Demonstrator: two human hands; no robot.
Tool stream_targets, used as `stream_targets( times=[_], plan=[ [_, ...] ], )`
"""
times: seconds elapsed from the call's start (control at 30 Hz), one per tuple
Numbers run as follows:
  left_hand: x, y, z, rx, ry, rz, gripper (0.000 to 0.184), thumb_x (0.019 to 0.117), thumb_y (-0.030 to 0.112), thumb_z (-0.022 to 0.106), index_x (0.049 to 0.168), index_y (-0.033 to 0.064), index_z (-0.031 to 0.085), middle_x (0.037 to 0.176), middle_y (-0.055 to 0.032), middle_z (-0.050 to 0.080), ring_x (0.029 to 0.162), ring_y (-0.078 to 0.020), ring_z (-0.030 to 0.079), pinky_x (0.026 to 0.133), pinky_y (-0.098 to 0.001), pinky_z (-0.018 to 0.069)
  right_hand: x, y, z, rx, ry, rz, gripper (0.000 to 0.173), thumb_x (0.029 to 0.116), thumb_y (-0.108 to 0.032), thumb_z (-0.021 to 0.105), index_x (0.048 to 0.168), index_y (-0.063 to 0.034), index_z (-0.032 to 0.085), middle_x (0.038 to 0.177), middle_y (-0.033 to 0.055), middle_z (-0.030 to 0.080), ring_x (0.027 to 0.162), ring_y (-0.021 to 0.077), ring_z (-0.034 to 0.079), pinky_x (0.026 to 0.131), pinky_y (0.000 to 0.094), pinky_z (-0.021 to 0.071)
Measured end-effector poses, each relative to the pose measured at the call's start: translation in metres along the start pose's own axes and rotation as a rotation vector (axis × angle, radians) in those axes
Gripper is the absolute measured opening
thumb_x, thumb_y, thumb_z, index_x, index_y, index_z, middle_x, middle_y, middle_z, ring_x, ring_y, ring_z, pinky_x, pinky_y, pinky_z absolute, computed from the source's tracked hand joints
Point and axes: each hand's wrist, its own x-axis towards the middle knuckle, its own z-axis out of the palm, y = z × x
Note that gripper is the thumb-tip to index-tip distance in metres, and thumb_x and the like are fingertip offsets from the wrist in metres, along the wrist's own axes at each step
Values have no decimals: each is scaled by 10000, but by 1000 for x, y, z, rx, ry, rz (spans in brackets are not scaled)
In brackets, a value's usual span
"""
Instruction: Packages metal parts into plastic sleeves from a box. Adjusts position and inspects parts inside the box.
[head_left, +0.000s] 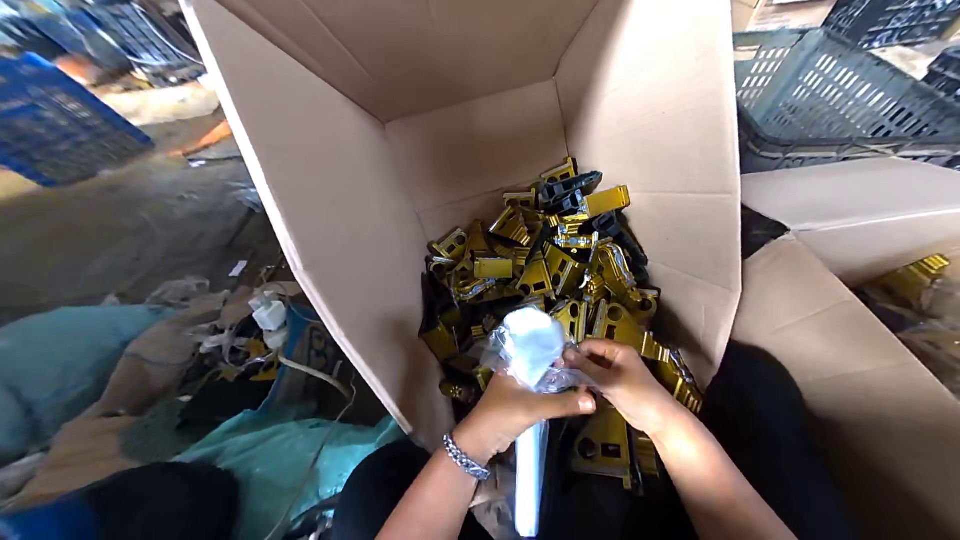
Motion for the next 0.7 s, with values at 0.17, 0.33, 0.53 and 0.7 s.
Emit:
stream_targets(
  times=[0.17,0.33,0.53,0.7],
  plan=[
    [14,-12,-34,749,294,466,426,800,146,799,1104,-120,666,1019,-131,737,994,-105,697,941,-269,543,-5,-2,-16,40,-190,14,91,960,-20,615,1016,-30,686,840,-39,715,675,54,680,646,244,608],
    [12,0,-32,331,196,230,349,808,145,817,1090,21,654,919,17,705,858,-63,681,820,-258,583,1,-14,-3,-209,145,-10,237,804,-118,819,809,-47,592,648,-24,570,468,30,502,446,193,458],
    [7,-3,-20,333,162,175,408,716,47,832,1063,-5,623,896,31,666,856,-10,644,822,-200,556,5,-36,-35,-515,-126,-61,290,785,-190,852,890,-20,641,693,-4,622,528,42,569,497,216,503],
    [26,-13,-42,530,428,429,550,811,157,810,1192,-159,570,1044,-143,707,953,-91,692,890,-252,576,46,4,-71,-1000,313,379,747,999,-387,655,1499,95,380,1483,337,447,1364,475,471,1127,619,365]
  ],
)
